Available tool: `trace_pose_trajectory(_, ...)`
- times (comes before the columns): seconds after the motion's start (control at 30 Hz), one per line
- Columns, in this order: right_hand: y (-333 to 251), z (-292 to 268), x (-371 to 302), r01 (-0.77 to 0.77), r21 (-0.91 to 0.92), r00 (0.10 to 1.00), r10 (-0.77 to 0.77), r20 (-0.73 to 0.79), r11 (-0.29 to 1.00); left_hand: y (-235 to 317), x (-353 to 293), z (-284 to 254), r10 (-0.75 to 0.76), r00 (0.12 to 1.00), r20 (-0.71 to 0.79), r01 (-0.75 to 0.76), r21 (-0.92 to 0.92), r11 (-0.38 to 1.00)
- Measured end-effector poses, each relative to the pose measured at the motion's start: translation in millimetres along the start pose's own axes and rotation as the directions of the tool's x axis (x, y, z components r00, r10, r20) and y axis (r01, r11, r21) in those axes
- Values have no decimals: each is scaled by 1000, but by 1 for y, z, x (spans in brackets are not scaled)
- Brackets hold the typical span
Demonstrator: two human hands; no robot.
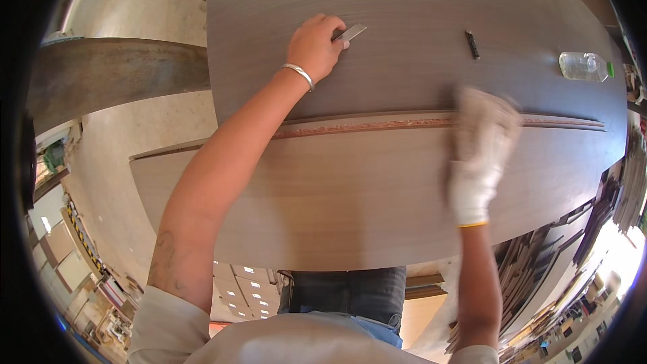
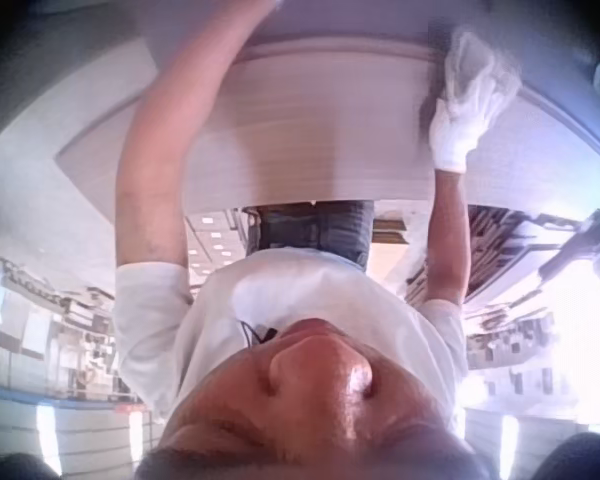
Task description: The person wipes the surface of several flat wooden panels with a cloth. They occasionally use a small metal scraper to remove residue from the edges and then wipe the area again. The person handles the panels one at a time, moving them from a stack on the floor to a workbench and back.
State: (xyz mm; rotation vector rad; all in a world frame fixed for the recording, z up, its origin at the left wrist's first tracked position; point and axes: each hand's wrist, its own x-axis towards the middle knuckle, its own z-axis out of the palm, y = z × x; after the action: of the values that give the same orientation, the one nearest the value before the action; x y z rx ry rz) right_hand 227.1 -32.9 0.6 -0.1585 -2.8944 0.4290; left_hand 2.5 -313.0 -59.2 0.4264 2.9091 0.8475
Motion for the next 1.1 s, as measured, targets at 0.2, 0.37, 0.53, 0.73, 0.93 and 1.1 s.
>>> trace_pose_trajectory(0.2, -217, 73, 10, 420, 524, 850, -524, 58, 741, -41, -75, -61, -249, 866, -434, 169, -216, 962)
trace_pose_trajectory(0.37, -168, 50, 26, 313, 665, 843, -521, 134, 678, -99, -321, -101, -384, 798, -464, 503, 163, 849)
trace_pose_trajectory(0.53, -2, -29, 22, 230, 91, 942, -245, 230, 969, -18, -383, -71, -398, 858, -324, 500, 352, 791)
trace_pose_trajectory(0.73, -163, 41, 22, 427, 254, 797, -494, 347, 868, -31, -375, -71, -441, 847, -296, 523, 316, 791)
trace_pose_trajectory(0.93, -435, 149, 16, 626, 481, 613, -769, 183, 614, -37, -373, -67, -435, 853, -288, 512, 303, 804)
trace_pose_trajectory(1.1, -445, 147, 15, 627, 560, 608, -789, 84, 542, -41, -381, -70, -459, 837, -297, 532, 253, 808)
